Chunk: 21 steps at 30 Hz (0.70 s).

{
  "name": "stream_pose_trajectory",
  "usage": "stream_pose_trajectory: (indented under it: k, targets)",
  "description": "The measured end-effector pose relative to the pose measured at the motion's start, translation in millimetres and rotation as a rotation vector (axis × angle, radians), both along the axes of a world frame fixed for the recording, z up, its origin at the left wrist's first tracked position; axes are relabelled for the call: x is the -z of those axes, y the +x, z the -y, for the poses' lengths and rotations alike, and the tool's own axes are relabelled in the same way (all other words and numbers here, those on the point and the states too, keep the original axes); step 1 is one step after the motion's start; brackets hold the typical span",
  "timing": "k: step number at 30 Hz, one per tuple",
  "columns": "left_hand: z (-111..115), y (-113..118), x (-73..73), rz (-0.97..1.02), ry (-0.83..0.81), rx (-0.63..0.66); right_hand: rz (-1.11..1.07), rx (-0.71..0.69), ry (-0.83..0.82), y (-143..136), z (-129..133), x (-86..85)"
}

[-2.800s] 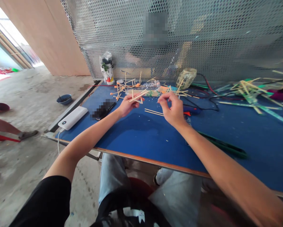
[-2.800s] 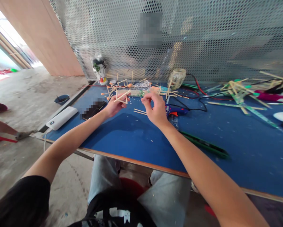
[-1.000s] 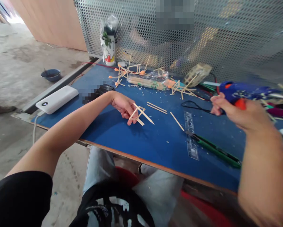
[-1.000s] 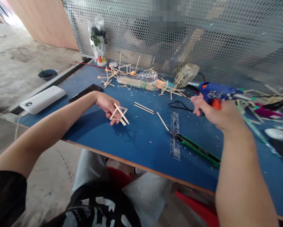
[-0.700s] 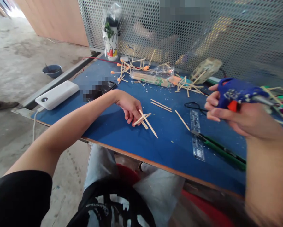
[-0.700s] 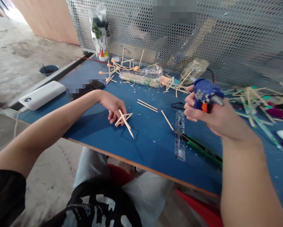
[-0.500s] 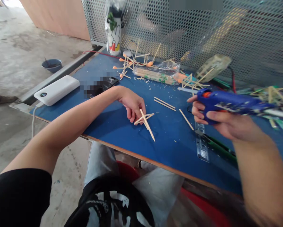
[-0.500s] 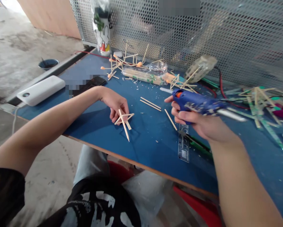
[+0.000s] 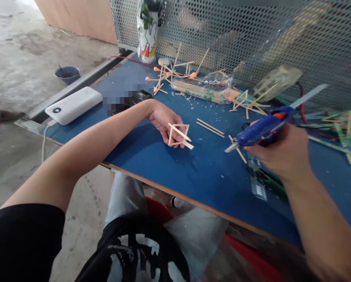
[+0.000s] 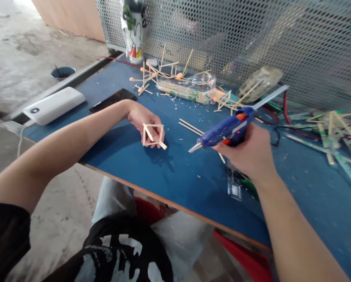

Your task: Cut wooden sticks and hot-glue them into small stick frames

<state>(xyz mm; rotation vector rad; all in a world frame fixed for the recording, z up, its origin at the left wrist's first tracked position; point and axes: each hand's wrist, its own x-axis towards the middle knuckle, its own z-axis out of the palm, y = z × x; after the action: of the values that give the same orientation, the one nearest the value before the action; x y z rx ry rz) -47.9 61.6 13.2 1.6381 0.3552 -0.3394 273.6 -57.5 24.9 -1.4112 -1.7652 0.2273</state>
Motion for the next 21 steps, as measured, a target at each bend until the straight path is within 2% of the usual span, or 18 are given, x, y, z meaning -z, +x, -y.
stream_pose_trajectory:
  k: [3,5,8,11,16,21]
  targets:
    - [-1.9,1.3,3.6,0.022,0.006,0.003,0.081,0.146,0.065,-9.8,4.5,1.3]
    - [-2.4,2.4,4.8,0.005,-0.006,-0.014,0.129,0.159,0.152,-13.4,6.3,3.8]
    - [-2.0,3.7,4.9,-0.029,-0.019,-0.049,0.247,0.088,0.248,-11.7,6.4,9.7]
    - [-0.5,4.4,3.2,-0.058,-0.017,-0.069,0.349,0.021,0.275,-7.5,7.2,13.5]
    - [3.6,3.2,-1.9,-0.077,-0.047,-0.11,0.388,-0.132,0.348,-5.3,14.0,10.6]
    - [6.3,2.0,-5.3,-0.069,-0.052,-0.07,0.402,-0.167,0.283,-2.8,15.1,8.5]
